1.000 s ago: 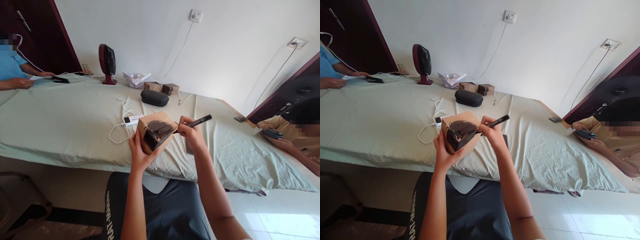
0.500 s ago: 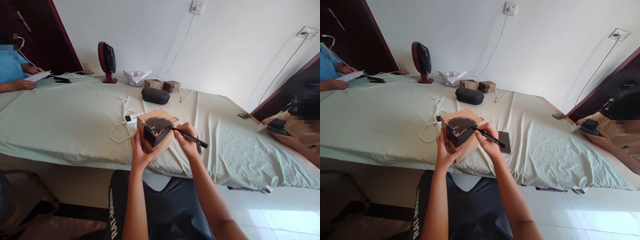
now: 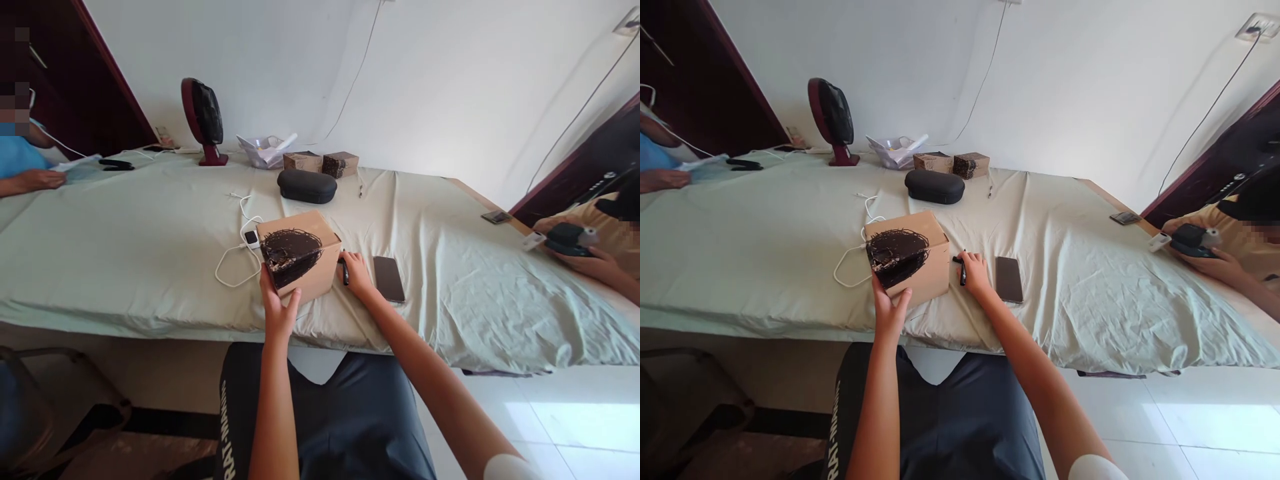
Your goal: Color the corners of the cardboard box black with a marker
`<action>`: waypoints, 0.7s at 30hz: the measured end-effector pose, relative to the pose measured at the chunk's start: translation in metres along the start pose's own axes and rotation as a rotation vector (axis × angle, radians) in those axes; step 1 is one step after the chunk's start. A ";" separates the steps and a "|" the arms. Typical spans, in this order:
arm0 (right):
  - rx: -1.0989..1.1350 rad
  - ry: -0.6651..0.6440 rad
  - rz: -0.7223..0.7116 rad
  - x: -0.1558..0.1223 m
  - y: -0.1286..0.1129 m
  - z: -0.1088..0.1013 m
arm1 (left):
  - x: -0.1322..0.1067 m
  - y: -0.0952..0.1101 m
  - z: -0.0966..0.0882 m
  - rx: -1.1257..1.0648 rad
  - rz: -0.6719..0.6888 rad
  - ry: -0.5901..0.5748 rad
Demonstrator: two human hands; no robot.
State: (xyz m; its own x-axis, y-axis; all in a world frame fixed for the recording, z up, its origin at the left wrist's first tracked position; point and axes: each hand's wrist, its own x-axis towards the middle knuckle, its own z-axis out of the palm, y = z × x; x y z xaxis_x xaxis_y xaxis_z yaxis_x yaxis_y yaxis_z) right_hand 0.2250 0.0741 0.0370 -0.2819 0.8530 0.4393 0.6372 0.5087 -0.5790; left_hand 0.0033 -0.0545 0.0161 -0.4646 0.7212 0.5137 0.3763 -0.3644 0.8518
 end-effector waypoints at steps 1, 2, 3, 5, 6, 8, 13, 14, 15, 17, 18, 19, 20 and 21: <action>-0.001 -0.001 0.009 0.003 0.002 0.005 | 0.000 -0.001 0.002 0.024 -0.009 -0.010; 0.002 0.003 0.018 0.005 0.004 0.008 | 0.000 -0.002 0.004 0.050 -0.016 -0.021; 0.010 0.012 0.027 0.007 0.006 0.010 | -0.001 -0.002 0.007 0.083 -0.021 -0.026; 0.041 0.047 0.043 0.007 0.009 0.009 | -0.003 -0.001 0.014 0.185 -0.032 0.002; 0.059 0.074 0.053 0.006 0.011 0.007 | -0.004 -0.001 0.018 0.249 -0.043 0.035; 0.092 0.139 0.077 0.002 0.014 0.003 | -0.007 0.002 0.027 0.356 -0.081 0.132; 0.151 0.233 0.099 -0.008 0.011 -0.002 | -0.012 0.007 0.042 0.374 -0.129 0.226; 0.172 0.242 0.091 -0.010 0.009 -0.002 | -0.012 0.008 0.044 0.347 -0.131 0.206; 0.195 0.252 0.083 -0.010 0.007 -0.002 | -0.012 0.009 0.045 0.316 -0.134 0.189; 0.237 0.270 0.069 -0.010 0.005 -0.002 | -0.010 0.014 0.047 0.253 -0.139 0.153; 0.249 0.279 0.067 -0.010 0.005 -0.002 | -0.009 0.019 0.047 0.223 -0.138 0.128; 0.255 0.287 0.068 -0.009 0.005 -0.002 | -0.007 0.026 0.046 0.194 -0.137 0.097; 0.257 0.292 0.070 -0.008 0.005 -0.001 | -0.006 0.035 0.044 0.163 -0.133 0.058; 0.258 0.294 0.070 -0.008 0.006 -0.001 | -0.005 0.047 0.041 0.123 -0.122 0.010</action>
State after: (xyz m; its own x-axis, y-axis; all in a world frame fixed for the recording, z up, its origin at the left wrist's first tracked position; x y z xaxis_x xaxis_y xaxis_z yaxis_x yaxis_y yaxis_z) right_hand 0.2319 0.0703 0.0311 -0.0031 0.8361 0.5486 0.4360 0.4948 -0.7517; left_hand 0.0563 -0.0511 0.0494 -0.5205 0.7494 0.4092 0.4118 -0.1994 0.8892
